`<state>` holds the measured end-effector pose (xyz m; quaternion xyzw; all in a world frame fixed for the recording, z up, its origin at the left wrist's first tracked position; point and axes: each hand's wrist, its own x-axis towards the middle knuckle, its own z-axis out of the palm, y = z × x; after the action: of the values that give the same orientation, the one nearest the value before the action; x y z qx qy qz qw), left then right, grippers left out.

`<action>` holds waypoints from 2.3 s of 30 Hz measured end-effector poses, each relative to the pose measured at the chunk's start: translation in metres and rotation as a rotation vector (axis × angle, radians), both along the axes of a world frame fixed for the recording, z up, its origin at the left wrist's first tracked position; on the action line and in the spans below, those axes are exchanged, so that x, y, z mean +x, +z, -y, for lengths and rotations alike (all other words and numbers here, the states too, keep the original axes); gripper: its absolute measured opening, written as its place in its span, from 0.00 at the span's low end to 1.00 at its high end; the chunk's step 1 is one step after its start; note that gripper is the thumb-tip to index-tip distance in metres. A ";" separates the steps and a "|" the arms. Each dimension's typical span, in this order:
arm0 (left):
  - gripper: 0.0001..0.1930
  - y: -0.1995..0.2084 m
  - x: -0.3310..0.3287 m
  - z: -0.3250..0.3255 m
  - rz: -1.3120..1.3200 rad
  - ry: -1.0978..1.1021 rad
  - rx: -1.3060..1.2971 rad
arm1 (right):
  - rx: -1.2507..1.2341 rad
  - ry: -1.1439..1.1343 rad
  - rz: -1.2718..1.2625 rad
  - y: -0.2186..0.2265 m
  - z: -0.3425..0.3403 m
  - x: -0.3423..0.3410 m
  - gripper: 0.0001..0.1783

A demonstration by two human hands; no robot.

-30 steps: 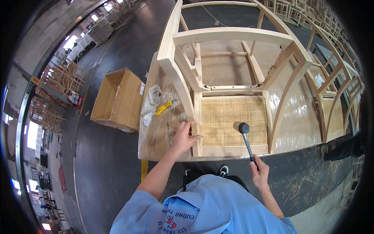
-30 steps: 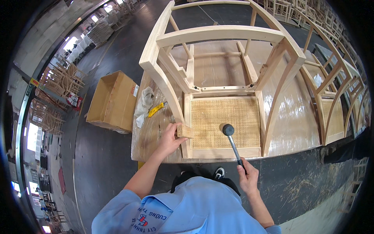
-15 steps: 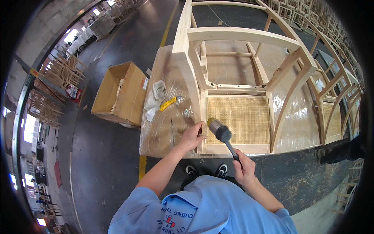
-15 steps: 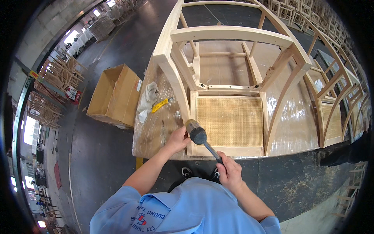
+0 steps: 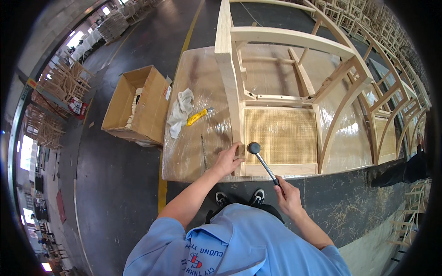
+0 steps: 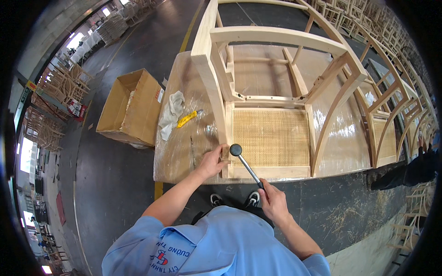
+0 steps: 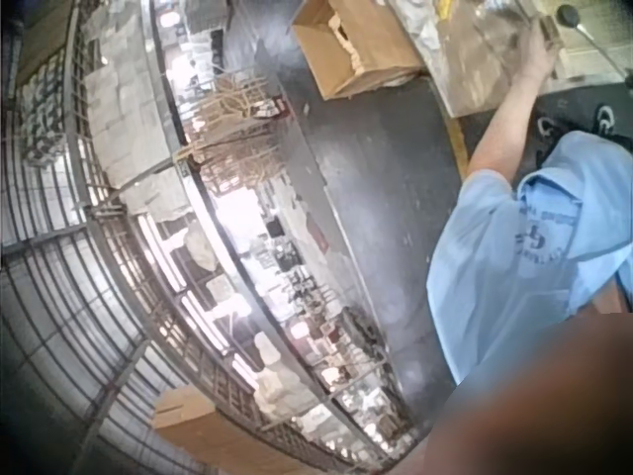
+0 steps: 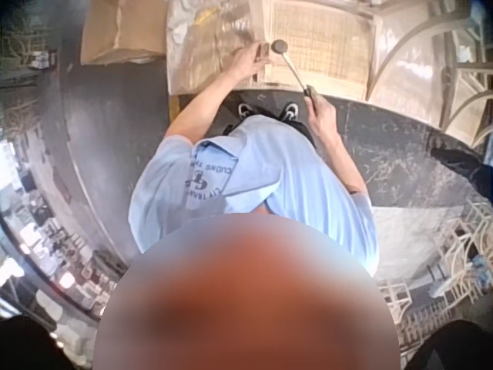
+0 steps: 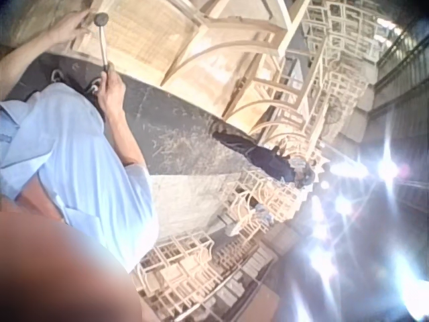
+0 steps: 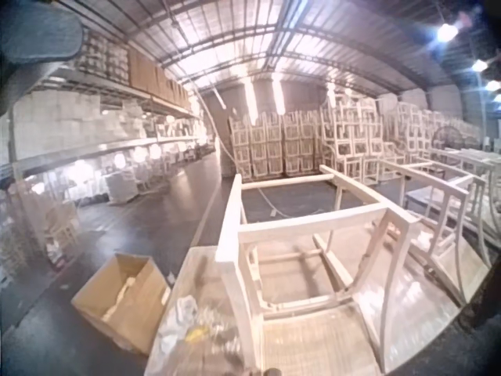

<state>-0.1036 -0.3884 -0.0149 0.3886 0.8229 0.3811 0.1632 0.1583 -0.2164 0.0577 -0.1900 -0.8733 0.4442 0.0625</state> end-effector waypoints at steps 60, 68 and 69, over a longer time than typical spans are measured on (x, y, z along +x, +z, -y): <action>0.37 0.016 -0.013 -0.030 -0.195 0.179 -0.039 | -0.030 0.083 -0.034 -0.018 -0.049 -0.038 0.20; 0.39 -0.028 -0.067 0.015 0.127 0.125 -0.107 | 0.008 -0.024 0.002 -0.011 -0.027 -0.035 0.21; 0.38 -0.039 -0.076 0.012 0.017 0.035 -0.155 | 0.008 -0.033 0.025 -0.009 -0.023 -0.036 0.21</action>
<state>-0.1795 -0.4008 -0.0542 0.3571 0.8551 0.3224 0.1933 0.1228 -0.1938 0.0489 -0.2095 -0.8725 0.4373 0.0597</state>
